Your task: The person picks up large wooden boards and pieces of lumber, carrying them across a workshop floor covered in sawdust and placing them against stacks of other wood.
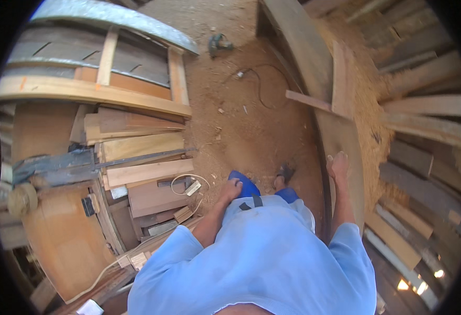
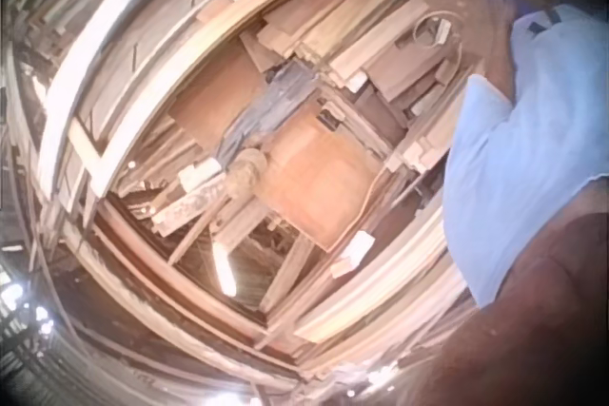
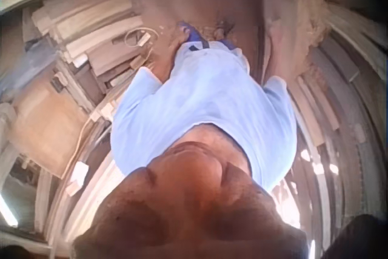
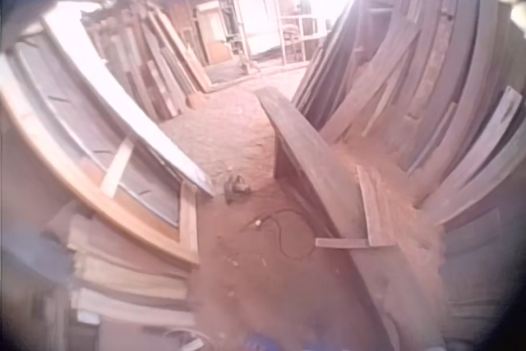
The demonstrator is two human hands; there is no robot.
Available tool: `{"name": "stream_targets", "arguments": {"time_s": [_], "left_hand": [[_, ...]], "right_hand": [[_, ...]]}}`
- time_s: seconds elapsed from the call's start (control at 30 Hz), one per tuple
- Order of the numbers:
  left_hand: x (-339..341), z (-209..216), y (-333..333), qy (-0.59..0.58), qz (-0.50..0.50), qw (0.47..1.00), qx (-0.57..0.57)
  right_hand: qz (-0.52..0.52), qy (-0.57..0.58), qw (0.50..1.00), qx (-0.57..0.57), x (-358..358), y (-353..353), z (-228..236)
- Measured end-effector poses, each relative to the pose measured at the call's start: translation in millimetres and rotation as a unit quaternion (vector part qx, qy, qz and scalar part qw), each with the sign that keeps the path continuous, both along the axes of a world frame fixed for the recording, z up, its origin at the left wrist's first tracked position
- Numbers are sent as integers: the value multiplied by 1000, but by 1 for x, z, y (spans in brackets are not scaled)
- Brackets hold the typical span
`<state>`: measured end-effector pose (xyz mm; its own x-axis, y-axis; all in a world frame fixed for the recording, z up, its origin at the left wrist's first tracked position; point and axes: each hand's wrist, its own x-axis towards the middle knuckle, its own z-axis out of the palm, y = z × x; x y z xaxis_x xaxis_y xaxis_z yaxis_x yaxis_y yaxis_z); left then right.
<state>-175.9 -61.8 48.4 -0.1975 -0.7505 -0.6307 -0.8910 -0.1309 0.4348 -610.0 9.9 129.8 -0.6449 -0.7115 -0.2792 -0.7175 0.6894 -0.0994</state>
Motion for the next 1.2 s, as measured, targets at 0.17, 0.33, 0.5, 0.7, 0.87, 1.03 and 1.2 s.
{"name": "stream_targets", "arguments": {"time_s": [0.17, 0.33, 0.5, 0.7, 0.87, 1.03, 1.2], "left_hand": [[29, -7, -14, 32, 14, 996, -82], [126, -55, 2, 101, 316, 943, 23], [260, -118, 39, -11, 202, 974, 105], [363, -106, 53, 94, 443, 889, 71], [344, -61, -33, 77, 423, 900, 74], [337, -81, -57, 138, 359, 923, 5], [262, 43, -143, 181, 210, 961, -18]], "right_hand": [[15, -82, 991, 108, 30, -98, 31], [39, 27, 979, 198, 73, -117, 27], [76, 43, 955, 283, 40, -118, -21], [-59, -28, 969, 238, 71, -145, 8], [-110, 24, 971, 212, 59, -120, -11], [-116, -3, 977, 179, 112, -163, 29], [-190, -8, 963, 192, 54, -114, -44]]}}
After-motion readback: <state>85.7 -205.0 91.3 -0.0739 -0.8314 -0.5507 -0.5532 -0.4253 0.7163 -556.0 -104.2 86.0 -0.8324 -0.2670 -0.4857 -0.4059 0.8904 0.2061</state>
